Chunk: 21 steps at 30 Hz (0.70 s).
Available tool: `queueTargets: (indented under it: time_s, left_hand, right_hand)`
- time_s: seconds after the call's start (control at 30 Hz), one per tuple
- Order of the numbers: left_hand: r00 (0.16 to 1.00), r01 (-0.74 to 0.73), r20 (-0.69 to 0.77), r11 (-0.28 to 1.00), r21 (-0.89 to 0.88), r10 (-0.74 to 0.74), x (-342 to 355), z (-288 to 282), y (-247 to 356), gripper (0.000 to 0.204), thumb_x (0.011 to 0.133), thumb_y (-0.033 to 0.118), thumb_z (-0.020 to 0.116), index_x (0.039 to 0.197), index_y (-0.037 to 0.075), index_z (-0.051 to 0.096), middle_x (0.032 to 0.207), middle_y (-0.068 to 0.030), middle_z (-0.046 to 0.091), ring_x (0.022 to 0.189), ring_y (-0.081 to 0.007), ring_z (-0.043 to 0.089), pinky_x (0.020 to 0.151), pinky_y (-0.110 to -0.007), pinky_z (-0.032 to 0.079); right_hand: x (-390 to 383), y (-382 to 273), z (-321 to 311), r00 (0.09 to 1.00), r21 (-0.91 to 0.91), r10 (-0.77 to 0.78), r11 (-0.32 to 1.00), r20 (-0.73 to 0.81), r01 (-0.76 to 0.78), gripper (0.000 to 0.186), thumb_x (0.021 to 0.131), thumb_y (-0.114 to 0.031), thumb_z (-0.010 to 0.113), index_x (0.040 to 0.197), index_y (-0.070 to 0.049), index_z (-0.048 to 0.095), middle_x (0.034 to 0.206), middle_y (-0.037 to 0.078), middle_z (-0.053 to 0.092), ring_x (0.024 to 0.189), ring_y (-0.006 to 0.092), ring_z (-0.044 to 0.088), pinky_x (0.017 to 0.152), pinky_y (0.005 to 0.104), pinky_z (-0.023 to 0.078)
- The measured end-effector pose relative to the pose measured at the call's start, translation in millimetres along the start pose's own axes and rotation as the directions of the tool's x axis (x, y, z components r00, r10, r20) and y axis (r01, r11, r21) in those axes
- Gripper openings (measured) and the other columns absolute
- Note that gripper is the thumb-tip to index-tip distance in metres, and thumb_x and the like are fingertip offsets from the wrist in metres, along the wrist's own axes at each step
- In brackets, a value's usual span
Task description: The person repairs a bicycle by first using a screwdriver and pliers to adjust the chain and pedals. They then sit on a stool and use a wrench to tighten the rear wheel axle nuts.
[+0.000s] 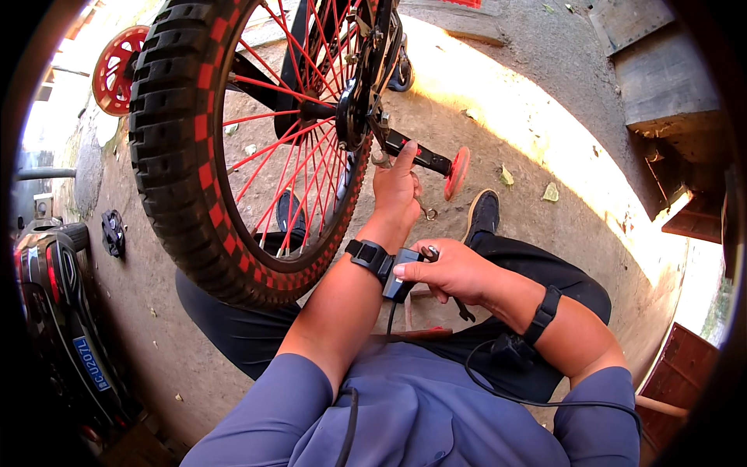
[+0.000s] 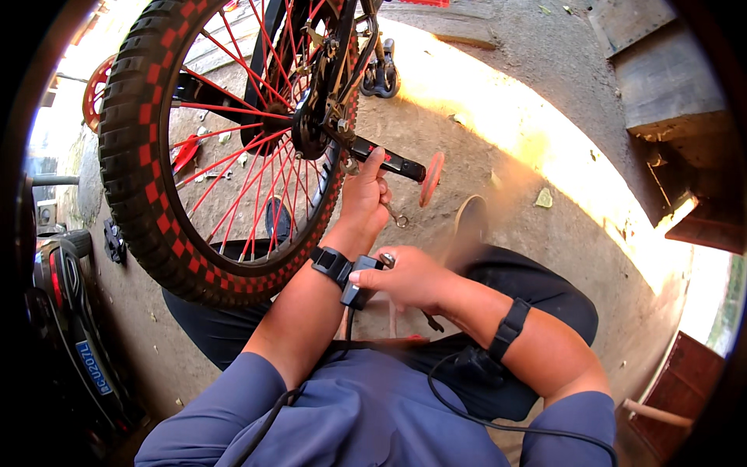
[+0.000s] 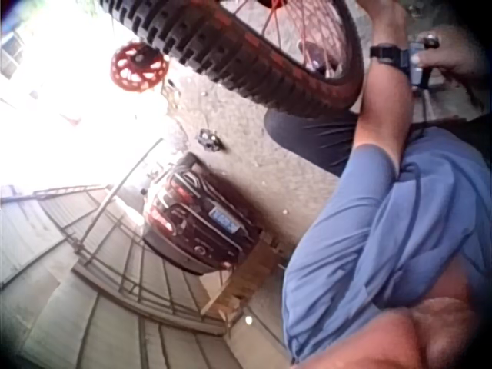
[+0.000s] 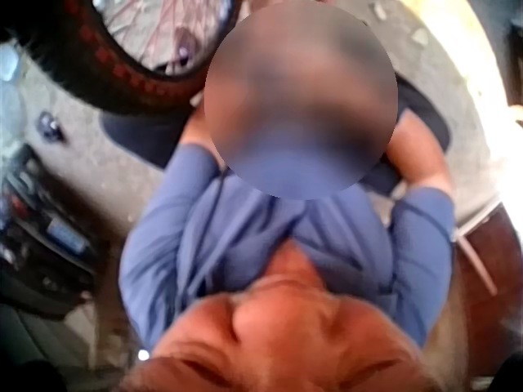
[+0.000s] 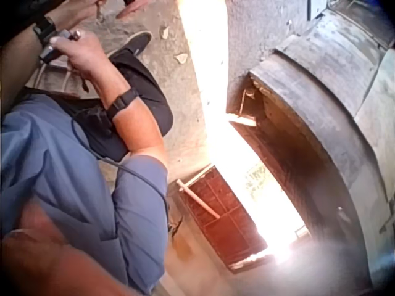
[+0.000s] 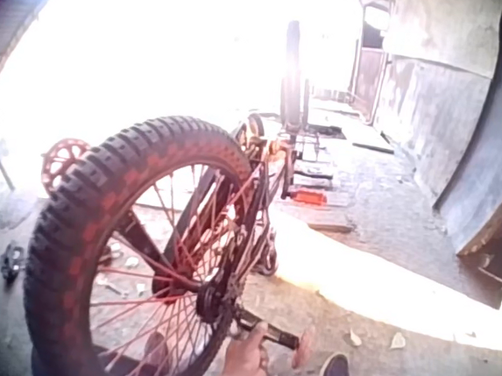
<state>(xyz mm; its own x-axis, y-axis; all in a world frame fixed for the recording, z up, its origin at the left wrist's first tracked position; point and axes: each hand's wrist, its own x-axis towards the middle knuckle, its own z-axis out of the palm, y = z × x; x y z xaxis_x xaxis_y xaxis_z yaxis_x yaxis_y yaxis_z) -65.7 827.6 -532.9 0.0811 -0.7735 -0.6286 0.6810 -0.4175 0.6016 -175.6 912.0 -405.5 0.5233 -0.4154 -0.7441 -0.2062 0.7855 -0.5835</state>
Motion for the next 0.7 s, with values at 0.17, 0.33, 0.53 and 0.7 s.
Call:
queueTargets:
  time_s: [0.17, 0.33, 0.53, 0.7]
  left_hand:
    - [1.0, 0.016, -0.005, 1.0, 0.011, -0.016, -1.3, 1.8, 0.9, 0.032, 0.087, 0.025, 0.078, 0.091, 0.016, 0.047, 0.073, 0.0026, 0.05, 0.044, -0.0074, 0.04, 0.038, -0.026, 0.03]
    - [1.0, 0.02, -0.016, 1.0, 0.005, -0.02, -2.5, 4.1, 0.6, 0.034, 0.086, 0.026, 0.079, 0.09, 0.017, 0.046, 0.073, 0.0023, 0.05, 0.044, -0.0075, 0.04, 0.038, -0.026, 0.031]
    - [0.999, 0.029, -0.016, 1.0, 0.011, -0.029, -4.8, 3.8, 0.7, 0.027, 0.086, 0.029, 0.08, 0.09, 0.015, 0.057, 0.073, 0.0021, 0.053, 0.051, -0.0062, 0.042, 0.042, -0.025, 0.031]
    - [1.0, 0.004, -0.016, 1.0, 0.015, -0.004, -2.6, 2.2, -2.0, 0.03, 0.086, 0.027, 0.079, 0.088, 0.015, 0.051, 0.071, 0.0022, 0.05, 0.046, -0.0076, 0.041, 0.039, -0.027, 0.03]
  right_hand:
    - [0.2, 2.7, -7.6, 0.999, -0.032, 0.026, 0.999, 0.037, -0.025, 0.038, 0.086, -0.035, 0.075, 0.105, -0.004, 0.065, 0.088, 0.002, 0.066, 0.066, 0.0086, 0.054, 0.05, 0.0245, 0.042]
    - [-0.2, 7.5, -12.9, 0.998, -0.01, 0.019, 1.0, 0.06, -0.018, 0.032, 0.087, -0.03, 0.078, 0.101, -0.005, 0.062, 0.07, -0.003, 0.053, 0.047, 0.007, 0.045, 0.042, 0.0234, 0.035]
    - [-2.6, 9.3, -6.2, 0.998, 0.106, 0.034, 0.994, 0.059, -0.04, 0.032, 0.088, -0.025, 0.076, 0.105, -0.003, 0.061, 0.075, 0.001, 0.06, 0.047, 0.0062, 0.045, 0.041, 0.0224, 0.034]
    - [-8.5, -1.6, 17.5, 0.997, 0.107, -0.028, 0.994, -0.076, 0.036, 0.043, 0.087, -0.028, 0.077, 0.114, -0.002, 0.056, 0.081, 0.004, 0.063, 0.048, 0.0069, 0.047, 0.041, 0.0223, 0.036]
